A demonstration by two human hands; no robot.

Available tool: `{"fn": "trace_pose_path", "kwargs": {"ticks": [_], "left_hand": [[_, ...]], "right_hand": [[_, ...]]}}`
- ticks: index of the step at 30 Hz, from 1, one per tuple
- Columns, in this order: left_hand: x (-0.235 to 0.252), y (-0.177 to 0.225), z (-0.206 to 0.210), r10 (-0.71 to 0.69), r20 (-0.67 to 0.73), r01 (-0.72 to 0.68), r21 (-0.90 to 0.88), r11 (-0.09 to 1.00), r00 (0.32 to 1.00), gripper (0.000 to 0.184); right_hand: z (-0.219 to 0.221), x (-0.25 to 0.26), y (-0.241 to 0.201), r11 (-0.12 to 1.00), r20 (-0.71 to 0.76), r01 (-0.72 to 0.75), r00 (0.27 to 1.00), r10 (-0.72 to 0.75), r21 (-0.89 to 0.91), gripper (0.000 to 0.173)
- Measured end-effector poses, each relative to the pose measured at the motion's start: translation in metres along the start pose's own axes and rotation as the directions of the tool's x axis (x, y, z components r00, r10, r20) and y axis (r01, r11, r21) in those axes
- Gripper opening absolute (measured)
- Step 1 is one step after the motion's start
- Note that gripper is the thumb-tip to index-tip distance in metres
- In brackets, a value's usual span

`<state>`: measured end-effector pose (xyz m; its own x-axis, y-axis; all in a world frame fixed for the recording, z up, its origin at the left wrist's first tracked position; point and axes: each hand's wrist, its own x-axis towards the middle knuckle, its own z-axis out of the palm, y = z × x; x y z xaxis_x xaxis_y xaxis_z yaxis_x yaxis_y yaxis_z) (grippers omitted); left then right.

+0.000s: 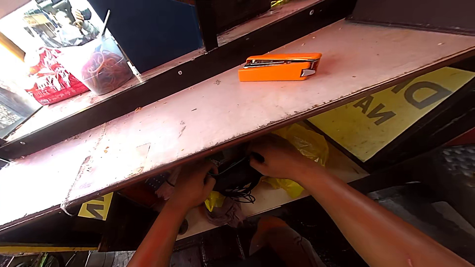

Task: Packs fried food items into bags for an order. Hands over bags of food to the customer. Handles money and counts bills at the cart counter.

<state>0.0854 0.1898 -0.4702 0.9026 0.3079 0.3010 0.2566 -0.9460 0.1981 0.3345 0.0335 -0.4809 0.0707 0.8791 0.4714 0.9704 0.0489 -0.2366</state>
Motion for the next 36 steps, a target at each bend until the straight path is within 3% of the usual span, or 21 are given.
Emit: {"fn": "trace_pose_path", "kwargs": {"ticks": [6, 9, 11, 13, 17, 20, 23, 25, 29, 34, 36], "left_hand": [[0.003, 0.017, 0.005, -0.054, -0.097, 0.068, 0.145, 0.987, 0.994, 0.029], [0.007, 0.032, 0.002, -0.123, 0.008, 0.118, 0.228, 0.966, 0.992, 0.023], [0.009, 0.040, 0.001, -0.166, 0.071, 0.144, 0.250, 0.957, 0.983, 0.036], [0.011, 0.046, 0.001, -0.214, 0.123, 0.175, 0.272, 0.946, 0.969, 0.053], [0.011, 0.050, 0.003, -0.219, 0.142, 0.170, 0.295, 0.940, 0.965, 0.060], [0.008, 0.049, 0.005, -0.210, 0.128, 0.167, 0.283, 0.944, 0.969, 0.057], [0.005, 0.051, 0.004, -0.217, 0.131, 0.166, 0.320, 0.933, 0.967, 0.054], [0.001, 0.053, 0.007, -0.215, 0.122, 0.163, 0.342, 0.925, 0.969, 0.058], [-0.007, 0.052, 0.014, -0.226, 0.103, 0.171, 0.385, 0.907, 0.969, 0.067], [-0.013, 0.055, 0.020, -0.194, 0.064, 0.152, 0.405, 0.902, 0.979, 0.075], [-0.014, 0.056, 0.021, -0.194, 0.063, 0.151, 0.417, 0.896, 0.979, 0.078]], "right_hand": [[0.000, -0.014, -0.004, 0.993, 0.042, 0.118, 0.992, -0.117, -0.006, 0.020], [0.001, -0.025, -0.011, 0.983, 0.015, 0.175, 0.984, -0.176, 0.057, 0.017], [0.000, -0.032, -0.017, 0.983, 0.056, 0.170, 0.983, -0.174, 0.075, 0.016], [-0.002, -0.037, -0.022, 0.986, 0.125, 0.157, 0.979, -0.164, 0.062, 0.016], [-0.008, -0.039, -0.030, 0.994, 0.242, 0.107, 0.964, -0.112, 0.036, 0.019], [-0.003, -0.038, -0.036, 0.998, 0.165, 0.046, 0.985, -0.039, -0.036, 0.034], [0.010, -0.033, -0.042, 0.980, 0.070, -0.040, 0.996, 0.054, -0.193, 0.025], [0.015, -0.029, -0.052, 0.961, 0.091, -0.096, 0.988, 0.123, -0.259, 0.020], [0.025, -0.030, -0.064, 0.955, 0.193, -0.100, 0.968, 0.158, -0.278, 0.025], [0.033, -0.040, -0.071, 0.946, 0.102, -0.090, 0.987, 0.128, -0.312, 0.033], [0.033, -0.041, -0.076, 0.944, 0.128, -0.104, 0.980, 0.151, -0.312, 0.037]]}}
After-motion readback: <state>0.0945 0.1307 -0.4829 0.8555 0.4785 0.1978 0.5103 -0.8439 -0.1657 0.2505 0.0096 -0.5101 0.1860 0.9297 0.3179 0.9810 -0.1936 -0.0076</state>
